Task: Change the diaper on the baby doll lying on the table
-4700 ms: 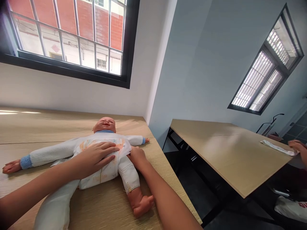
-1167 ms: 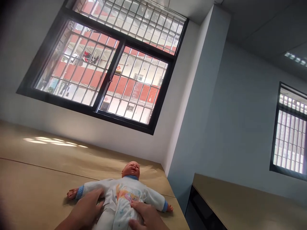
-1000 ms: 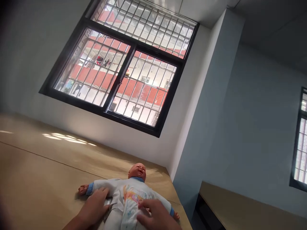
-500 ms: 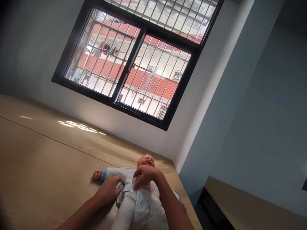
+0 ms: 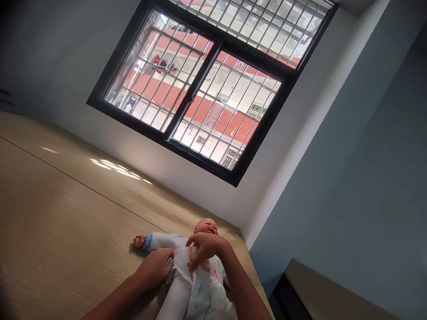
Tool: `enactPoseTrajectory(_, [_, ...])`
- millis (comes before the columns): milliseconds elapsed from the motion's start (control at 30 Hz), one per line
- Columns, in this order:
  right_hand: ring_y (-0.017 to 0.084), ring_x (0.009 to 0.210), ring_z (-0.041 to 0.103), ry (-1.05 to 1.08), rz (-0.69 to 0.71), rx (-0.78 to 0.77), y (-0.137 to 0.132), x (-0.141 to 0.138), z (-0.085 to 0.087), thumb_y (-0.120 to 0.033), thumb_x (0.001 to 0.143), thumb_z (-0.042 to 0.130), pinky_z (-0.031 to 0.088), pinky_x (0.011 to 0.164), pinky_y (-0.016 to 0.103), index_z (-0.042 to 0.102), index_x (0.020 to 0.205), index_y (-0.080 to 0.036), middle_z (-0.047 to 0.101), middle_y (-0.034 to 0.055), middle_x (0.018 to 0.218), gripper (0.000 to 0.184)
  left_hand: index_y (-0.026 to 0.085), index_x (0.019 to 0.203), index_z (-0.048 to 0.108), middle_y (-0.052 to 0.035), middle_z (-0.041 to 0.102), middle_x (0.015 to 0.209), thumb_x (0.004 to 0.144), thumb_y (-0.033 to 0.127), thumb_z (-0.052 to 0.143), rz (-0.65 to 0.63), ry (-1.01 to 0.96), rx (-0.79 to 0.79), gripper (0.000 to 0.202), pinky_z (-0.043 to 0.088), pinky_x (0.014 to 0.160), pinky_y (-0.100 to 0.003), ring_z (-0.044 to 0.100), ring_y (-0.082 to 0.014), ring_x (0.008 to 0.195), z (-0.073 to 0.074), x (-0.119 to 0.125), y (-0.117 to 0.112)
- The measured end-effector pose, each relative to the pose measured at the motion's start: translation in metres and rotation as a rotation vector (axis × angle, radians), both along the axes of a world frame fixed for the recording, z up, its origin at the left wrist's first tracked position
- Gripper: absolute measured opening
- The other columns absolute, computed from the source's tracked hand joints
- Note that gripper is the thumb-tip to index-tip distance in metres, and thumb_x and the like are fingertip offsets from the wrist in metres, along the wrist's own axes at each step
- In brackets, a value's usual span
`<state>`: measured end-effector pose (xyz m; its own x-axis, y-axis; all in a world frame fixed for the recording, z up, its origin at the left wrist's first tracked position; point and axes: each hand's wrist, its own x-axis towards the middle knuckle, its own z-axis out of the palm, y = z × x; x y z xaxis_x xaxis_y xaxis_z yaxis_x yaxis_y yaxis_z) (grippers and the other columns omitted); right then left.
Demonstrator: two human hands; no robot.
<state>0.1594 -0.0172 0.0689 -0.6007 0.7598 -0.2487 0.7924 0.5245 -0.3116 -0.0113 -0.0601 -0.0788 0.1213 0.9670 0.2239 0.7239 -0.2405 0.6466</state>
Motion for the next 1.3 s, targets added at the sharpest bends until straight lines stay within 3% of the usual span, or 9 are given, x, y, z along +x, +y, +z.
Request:
enactPoseTrajectory(133, [0.016, 0.079, 0.062, 0.133, -0.084, 0.319, -0.010, -0.019, -0.005, -0.018, 0.077, 0.070, 0.045, 0.070, 0.025, 0.071, 0.092, -0.019, 0.067, 0.0006, 0.082, 0.015, 0.019, 0.092, 0.071, -0.0081, 0.074, 0.104, 0.078, 0.012, 0.055, -0.011, -0.015, 0.027, 0.023, 0.041, 0.081, -0.032, 0.065, -0.0285, 0.106, -0.004, -0.001, 0.001])
enactPoseTrajectory(267, [0.020, 0.096, 0.060, 0.297, -0.018, 0.595, -0.038, -0.015, -0.011, -0.019, 0.085, 0.060, 0.045, 0.083, 0.030, 0.069, 0.093, -0.022, 0.068, 0.0043, 0.097, 0.012, 0.017, 0.090, 0.068, -0.0125, 0.073, 0.102, 0.083, 0.016, 0.051, 0.028, -0.023, 0.027, 0.019, 0.042, 0.079, -0.035, 0.066, -0.0304, 0.101, -0.008, -0.002, 0.005])
enactPoseTrajectory(400, [0.022, 0.089, 0.061, 0.240, -0.063, 0.518, -0.065, -0.001, -0.016, -0.038, 0.079, 0.073, 0.046, 0.078, 0.031, 0.069, 0.087, -0.022, 0.068, 0.0052, 0.099, 0.018, 0.016, 0.091, 0.066, -0.0133, 0.073, 0.102, 0.084, 0.018, 0.050, 0.051, -0.040, 0.036, 0.017, 0.042, 0.077, -0.035, 0.067, -0.0307, 0.099, -0.011, -0.001, 0.011])
enactPoseTrajectory(500, [0.024, 0.078, 0.059, 0.010, -0.159, 0.583, -0.079, -0.005, -0.029, -0.050, 0.069, 0.079, 0.040, 0.068, 0.034, 0.066, 0.074, -0.021, 0.067, 0.0065, 0.084, 0.033, 0.016, 0.087, 0.064, -0.0141, 0.072, 0.100, 0.084, 0.019, 0.050, 0.051, -0.045, 0.042, 0.014, 0.041, 0.075, -0.036, 0.067, -0.0314, 0.097, -0.013, 0.000, 0.012])
enactPoseTrajectory(600, [0.023, 0.069, 0.056, -0.145, -0.129, 0.611, -0.078, -0.015, -0.048, -0.039, 0.076, 0.070, 0.031, 0.060, 0.034, 0.065, 0.071, -0.020, 0.068, 0.0096, 0.080, 0.020, 0.017, 0.083, 0.062, -0.0135, 0.072, 0.094, 0.085, 0.020, 0.050, 0.047, -0.051, 0.045, 0.012, 0.039, 0.071, -0.035, 0.067, -0.0313, 0.091, -0.015, 0.000, 0.012])
enactPoseTrajectory(733, [0.016, 0.060, 0.048, 0.010, -0.258, 0.653, -0.054, -0.018, -0.065, -0.021, 0.089, 0.048, 0.023, 0.056, 0.031, 0.058, 0.067, -0.018, 0.064, 0.0068, 0.069, 0.023, 0.018, 0.078, 0.058, -0.0127, 0.072, 0.093, 0.084, 0.019, 0.051, 0.019, -0.063, 0.063, 0.009, 0.037, 0.068, -0.035, 0.066, -0.0319, 0.091, -0.016, 0.003, 0.008])
enactPoseTrajectory(967, [0.012, 0.061, 0.044, 0.273, -0.307, 0.545, -0.023, -0.019, -0.081, -0.016, 0.079, 0.057, 0.024, 0.056, 0.027, 0.048, 0.059, -0.018, 0.058, 0.0013, 0.063, 0.022, 0.018, 0.078, 0.060, -0.0138, 0.073, 0.094, 0.077, 0.015, 0.055, 0.032, -0.104, 0.061, 0.006, 0.038, 0.070, -0.035, 0.066, -0.0321, 0.095, -0.021, 0.012, 0.011])
enactPoseTrajectory(1133, [0.013, 0.062, 0.049, 0.350, -0.326, 0.484, -0.022, -0.027, -0.087, -0.012, 0.074, 0.058, 0.030, 0.057, 0.024, 0.059, 0.061, -0.015, 0.062, 0.0022, 0.064, 0.013, 0.018, 0.084, 0.065, -0.0142, 0.073, 0.097, 0.079, 0.017, 0.056, 0.010, -0.107, 0.021, 0.010, 0.041, 0.076, -0.036, 0.066, -0.0325, 0.098, -0.025, 0.013, 0.017])
enactPoseTrajectory(1300, [0.013, 0.062, 0.052, 0.288, -0.180, 0.411, -0.036, -0.036, -0.084, -0.015, 0.079, 0.056, 0.033, 0.058, 0.025, 0.072, 0.071, -0.015, 0.070, 0.0031, 0.068, 0.018, 0.018, 0.089, 0.066, -0.0123, 0.072, 0.101, 0.082, 0.017, 0.051, 0.030, -0.133, 0.003, 0.017, 0.041, 0.079, -0.033, 0.065, -0.0287, 0.100, -0.025, 0.012, 0.016])
